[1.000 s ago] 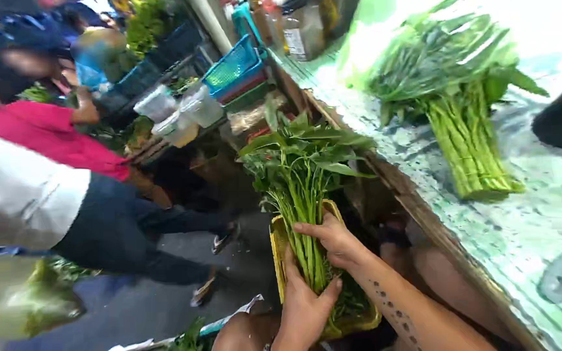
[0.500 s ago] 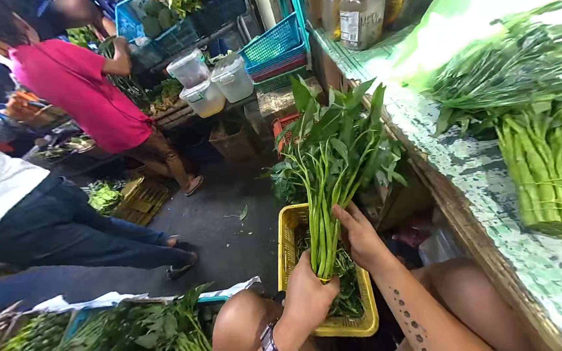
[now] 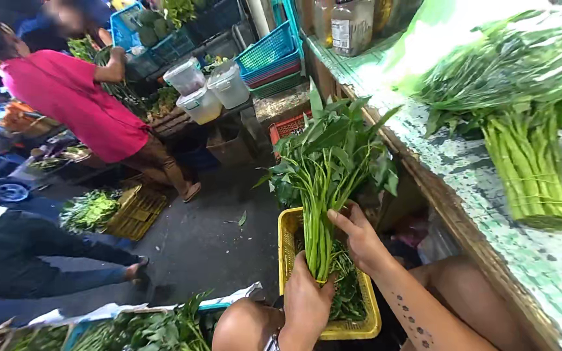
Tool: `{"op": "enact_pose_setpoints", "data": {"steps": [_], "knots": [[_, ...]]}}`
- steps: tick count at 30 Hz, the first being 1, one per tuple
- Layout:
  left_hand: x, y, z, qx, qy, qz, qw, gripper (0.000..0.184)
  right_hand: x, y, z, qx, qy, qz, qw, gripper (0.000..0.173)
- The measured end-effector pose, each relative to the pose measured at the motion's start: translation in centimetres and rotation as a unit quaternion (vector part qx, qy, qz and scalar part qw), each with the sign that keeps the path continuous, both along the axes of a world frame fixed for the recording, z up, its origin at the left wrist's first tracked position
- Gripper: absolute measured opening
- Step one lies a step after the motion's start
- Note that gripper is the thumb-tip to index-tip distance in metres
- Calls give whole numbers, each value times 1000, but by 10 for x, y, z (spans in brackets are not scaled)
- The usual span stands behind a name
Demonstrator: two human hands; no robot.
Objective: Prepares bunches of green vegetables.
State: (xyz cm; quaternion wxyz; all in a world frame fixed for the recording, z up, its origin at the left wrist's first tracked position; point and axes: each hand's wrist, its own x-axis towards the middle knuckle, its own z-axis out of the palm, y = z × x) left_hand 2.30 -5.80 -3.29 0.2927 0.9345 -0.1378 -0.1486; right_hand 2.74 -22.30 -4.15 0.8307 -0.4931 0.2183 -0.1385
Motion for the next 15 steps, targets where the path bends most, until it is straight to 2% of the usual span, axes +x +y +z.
{"op": "enact_pose_setpoints", "data": {"steps": [2, 4, 6, 11, 15], "knots": [[-3, -1, -2, 25, -46, -8, 999, 76, -3, 1, 4, 25, 1, 43, 999, 101], [-7, -2, -8, 40, -99, -31, 994, 76, -4, 1, 4, 54, -13, 75, 996, 109], [-9, 0, -13, 49, -118, -66, 990, 80, -2, 3, 0, 84, -40, 80, 992, 102], [-3, 0, -7, 7, 42, -76, 996, 88, 1, 2, -9, 98, -59, 43, 993, 91], [0, 2, -10, 9, 55, -88, 995, 91, 2, 5, -9, 100, -64, 36, 992, 86]]}}
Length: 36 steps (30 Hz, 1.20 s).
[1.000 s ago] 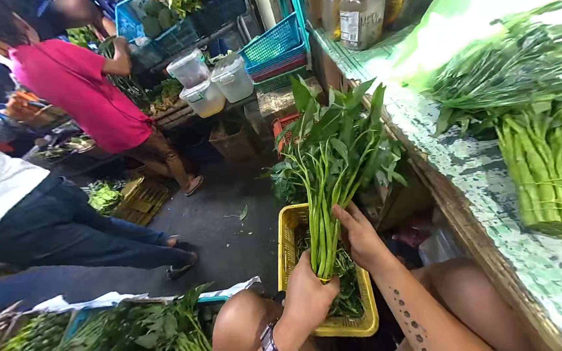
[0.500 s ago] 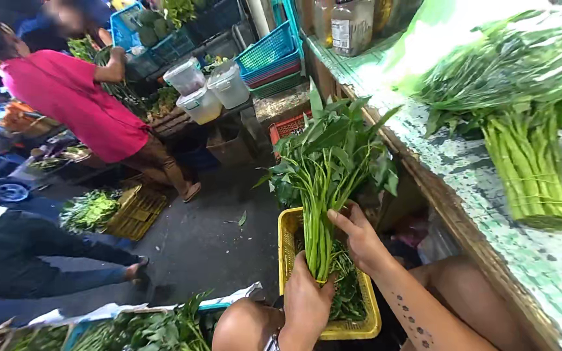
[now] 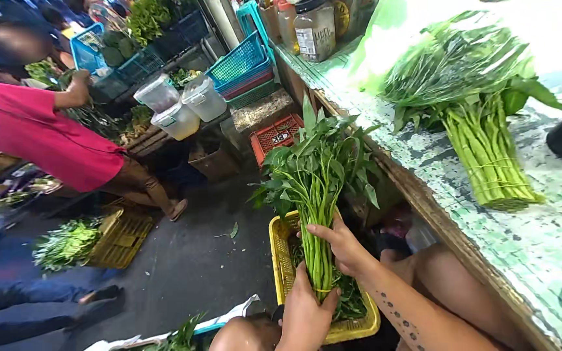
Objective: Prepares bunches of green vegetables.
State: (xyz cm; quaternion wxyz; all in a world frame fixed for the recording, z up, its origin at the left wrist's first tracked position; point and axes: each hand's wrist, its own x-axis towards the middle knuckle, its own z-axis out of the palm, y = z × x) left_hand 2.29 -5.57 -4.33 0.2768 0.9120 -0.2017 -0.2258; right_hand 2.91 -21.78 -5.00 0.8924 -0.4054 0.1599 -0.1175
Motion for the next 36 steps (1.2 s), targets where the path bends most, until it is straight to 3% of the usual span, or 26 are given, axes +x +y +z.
{"op": "enact_pose_setpoints", "data": {"steps": [4, 7, 12, 14, 16, 17, 20, 24, 31, 36], "knots": [[2, 4, -9, -31, -35, -12, 999, 96, -1, 2, 0, -28, -14, 9, 999, 90], [7, 4, -11, -116, -39, 30, 992, 104, -3, 5, 2, -118, -9, 57, 991, 101], [8, 2, -6, -254, 27, 98, 962, 95, -11, 14, 3, -223, 0, 95, 970, 106], [4, 1, -10, -269, -4, 110, 957, 94, -10, 13, 4, -227, -2, 98, 969, 110], [1, 2, -12, -225, -68, 105, 966, 98, -9, 12, 4, -220, -3, 117, 968, 115], [-1, 4, -11, -183, -93, 88, 975, 101, -8, 12, 1, -194, -5, 128, 973, 112], [-3, 3, -7, -76, -81, 0, 994, 116, -1, 6, -21, -44, -48, 122, 990, 76], [1, 9, -9, -98, -21, -19, 995, 108, -1, -6, -26, 31, -58, 146, 987, 67], [3, 9, -8, -202, 2, 53, 978, 97, -10, -1, -20, 20, -89, 142, 986, 60], [2, 7, -5, -280, 55, 71, 956, 102, -18, 4, 2, -97, -53, 120, 987, 67]]}}
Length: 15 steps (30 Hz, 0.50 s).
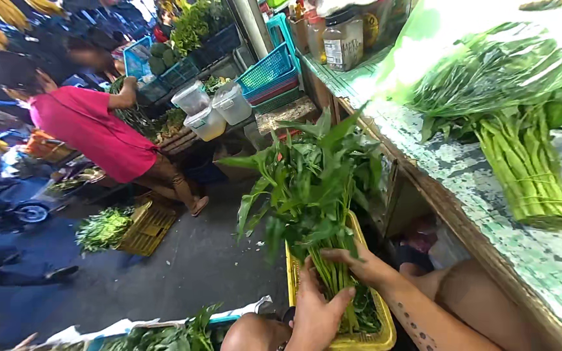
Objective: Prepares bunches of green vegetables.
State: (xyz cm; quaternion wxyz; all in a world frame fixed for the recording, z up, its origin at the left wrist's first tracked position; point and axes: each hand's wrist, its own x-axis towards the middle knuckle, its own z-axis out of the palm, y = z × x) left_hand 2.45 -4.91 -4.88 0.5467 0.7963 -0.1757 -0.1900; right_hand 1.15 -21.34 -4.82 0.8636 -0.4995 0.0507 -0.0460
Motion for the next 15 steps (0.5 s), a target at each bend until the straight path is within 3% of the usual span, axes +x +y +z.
{"op": "enact_pose_setpoints", "data": {"steps": [6, 11, 15], "knots": [[0, -4, -2, -22, -10, 26, 999, 94, -2, 13, 6, -73, -33, 23, 997, 112], [0, -6, 4, -89, 43, 39, 994, 92, -1, 7, 4, -85, -65, 62, 992, 123], [-4, -6, 8, -124, 49, 67, 989, 95, -2, 5, 6, -125, -66, 89, 986, 122]]}}
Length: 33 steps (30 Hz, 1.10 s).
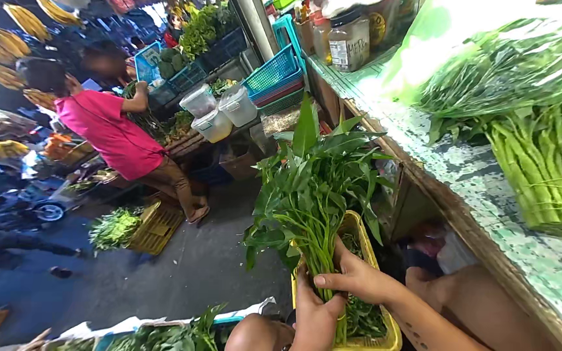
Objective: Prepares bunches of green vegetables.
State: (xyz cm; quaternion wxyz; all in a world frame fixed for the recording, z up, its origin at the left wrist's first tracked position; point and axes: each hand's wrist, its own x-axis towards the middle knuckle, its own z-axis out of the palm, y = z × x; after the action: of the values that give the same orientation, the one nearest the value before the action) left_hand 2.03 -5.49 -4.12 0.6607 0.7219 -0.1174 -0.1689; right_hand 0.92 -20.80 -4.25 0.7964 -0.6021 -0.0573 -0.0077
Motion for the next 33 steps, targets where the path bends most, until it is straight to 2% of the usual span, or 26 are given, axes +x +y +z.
{"op": "enact_pose_setpoints", "data": {"steps": [3, 5, 7, 8, 9, 10, 12, 14, 15, 17, 20, 24, 26, 28, 33], "knots": [[-3, 0, 0, 0, -30, 12, 999, 90, -1, -7, 7, -105, 34, -15, 994, 119], [-1, 1, -2, 19, -44, 25, 999, 86, -7, -19, 18, -245, 55, -12, 968, 110], [1, 2, -3, 55, -54, 44, 996, 84, -21, -35, 39, -431, 91, 30, 897, 88], [1, 3, -3, 71, -58, 47, 995, 83, -28, -42, 47, -487, 96, 45, 867, 75], [1, 3, -3, 78, -55, 47, 994, 80, -35, -47, 50, -502, 78, 35, 860, 62], [0, 3, -5, 83, -52, 45, 994, 76, -42, -52, 49, -479, 28, -12, 877, 49], [0, 3, -8, 79, -43, 32, 995, 74, -45, -52, 47, -340, -130, -140, 921, 36], [-1, 3, -10, 84, -43, 24, 995, 75, -38, -48, 51, -188, -228, -196, 935, 36], [-2, 2, -10, 91, -48, 18, 995, 76, -35, -48, 52, -170, -239, -216, 931, 39], [-3, 2, -10, 115, -60, 3, 992, 77, -31, -48, 46, -231, -206, -270, 912, 47], [-8, 1, -11, 137, -66, -18, 988, 79, -29, -53, 38, -321, -150, -364, 861, 52], [-12, 0, -12, 140, -81, -33, 986, 80, -29, -66, 35, -336, -135, -481, 799, 44], [-12, 1, -13, 147, -90, -38, 984, 81, -28, -71, 34, -330, -128, -513, 782, 40], [-12, 3, -13, 147, -98, -48, 983, 82, -27, -76, 33, -324, -109, -522, 782, 39], [-15, 4, -11, 139, -96, -61, 984, 82, -25, -82, 32, -215, 6, -506, 836, 38]]}}
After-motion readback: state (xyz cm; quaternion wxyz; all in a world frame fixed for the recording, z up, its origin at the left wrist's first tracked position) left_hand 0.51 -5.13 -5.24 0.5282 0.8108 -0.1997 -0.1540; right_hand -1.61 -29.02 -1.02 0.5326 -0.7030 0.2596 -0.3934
